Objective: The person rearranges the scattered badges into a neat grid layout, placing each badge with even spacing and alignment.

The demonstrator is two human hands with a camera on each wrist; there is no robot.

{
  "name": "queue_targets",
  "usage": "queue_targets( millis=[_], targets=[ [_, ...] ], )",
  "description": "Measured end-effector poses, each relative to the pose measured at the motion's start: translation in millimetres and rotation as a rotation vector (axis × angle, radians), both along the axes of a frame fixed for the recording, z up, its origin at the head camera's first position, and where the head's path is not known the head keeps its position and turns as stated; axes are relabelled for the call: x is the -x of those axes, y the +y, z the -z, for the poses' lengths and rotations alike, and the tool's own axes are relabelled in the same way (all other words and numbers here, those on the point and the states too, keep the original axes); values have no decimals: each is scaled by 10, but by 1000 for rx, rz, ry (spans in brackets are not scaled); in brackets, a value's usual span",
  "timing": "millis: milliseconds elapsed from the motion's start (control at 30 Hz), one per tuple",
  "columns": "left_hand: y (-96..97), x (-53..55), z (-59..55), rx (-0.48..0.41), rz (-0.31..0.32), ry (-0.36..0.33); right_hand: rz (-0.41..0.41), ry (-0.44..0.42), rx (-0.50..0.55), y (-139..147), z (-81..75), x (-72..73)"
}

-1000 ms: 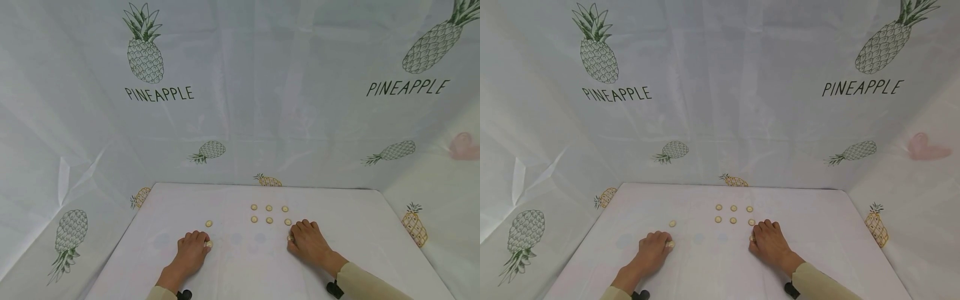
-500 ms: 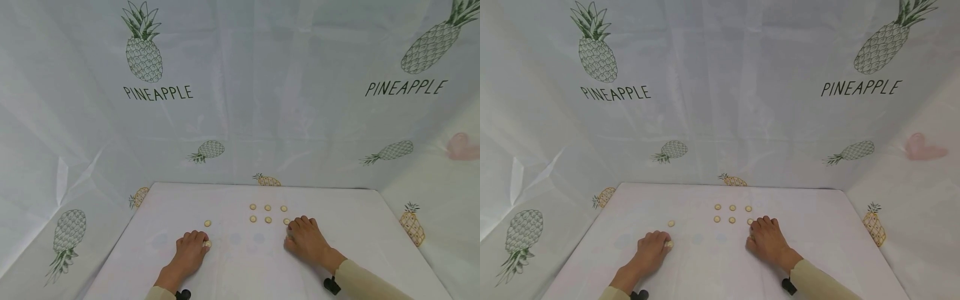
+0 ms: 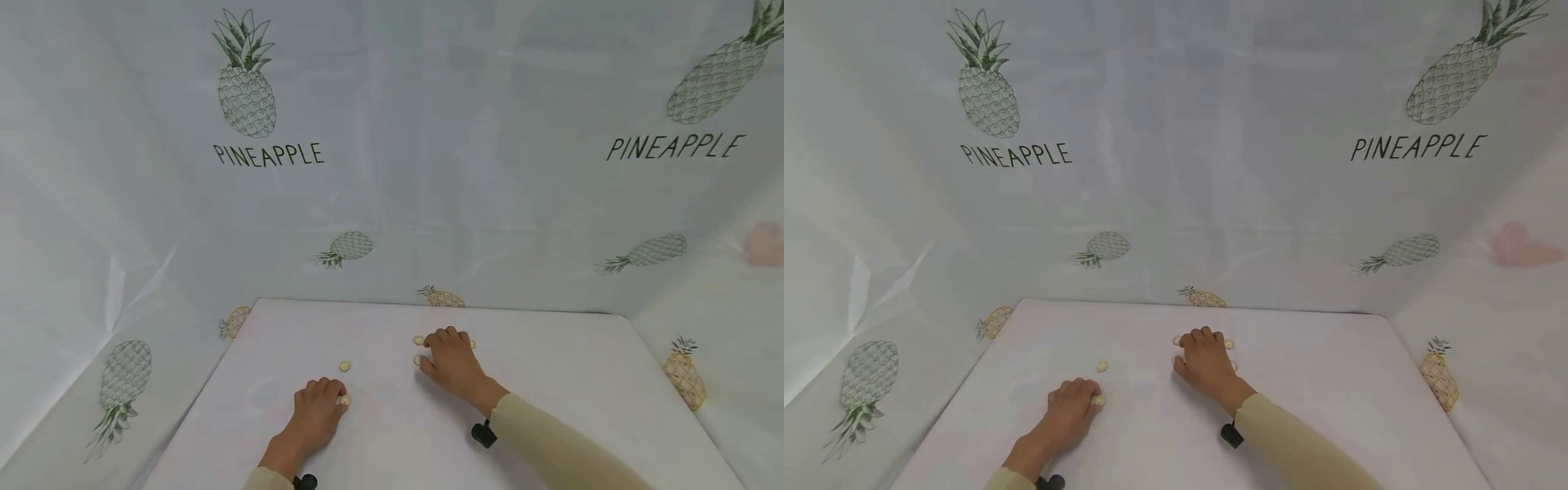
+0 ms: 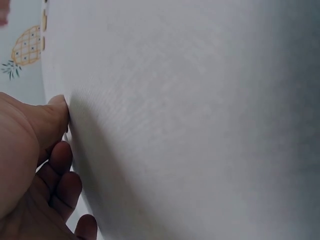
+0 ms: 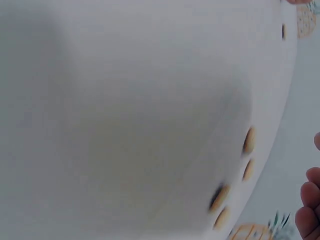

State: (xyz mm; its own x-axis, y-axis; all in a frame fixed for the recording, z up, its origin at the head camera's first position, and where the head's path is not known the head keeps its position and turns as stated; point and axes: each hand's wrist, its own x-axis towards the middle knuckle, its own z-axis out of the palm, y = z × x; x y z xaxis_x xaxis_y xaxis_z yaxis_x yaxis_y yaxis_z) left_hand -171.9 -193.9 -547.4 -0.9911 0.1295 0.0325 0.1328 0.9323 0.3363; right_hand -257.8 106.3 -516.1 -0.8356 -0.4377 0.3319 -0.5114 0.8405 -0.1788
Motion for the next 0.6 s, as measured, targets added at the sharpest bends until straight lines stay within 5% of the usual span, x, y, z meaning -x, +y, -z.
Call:
queue_targets(
  millis=[200, 600],
  targets=[
    [2, -12, 10, 37, 38, 38, -61, 10, -78, -564, -55, 100],
    [-34, -15, -14, -49, 33, 27, -161, 32, -233, -1388, 4, 273]
  ],
)
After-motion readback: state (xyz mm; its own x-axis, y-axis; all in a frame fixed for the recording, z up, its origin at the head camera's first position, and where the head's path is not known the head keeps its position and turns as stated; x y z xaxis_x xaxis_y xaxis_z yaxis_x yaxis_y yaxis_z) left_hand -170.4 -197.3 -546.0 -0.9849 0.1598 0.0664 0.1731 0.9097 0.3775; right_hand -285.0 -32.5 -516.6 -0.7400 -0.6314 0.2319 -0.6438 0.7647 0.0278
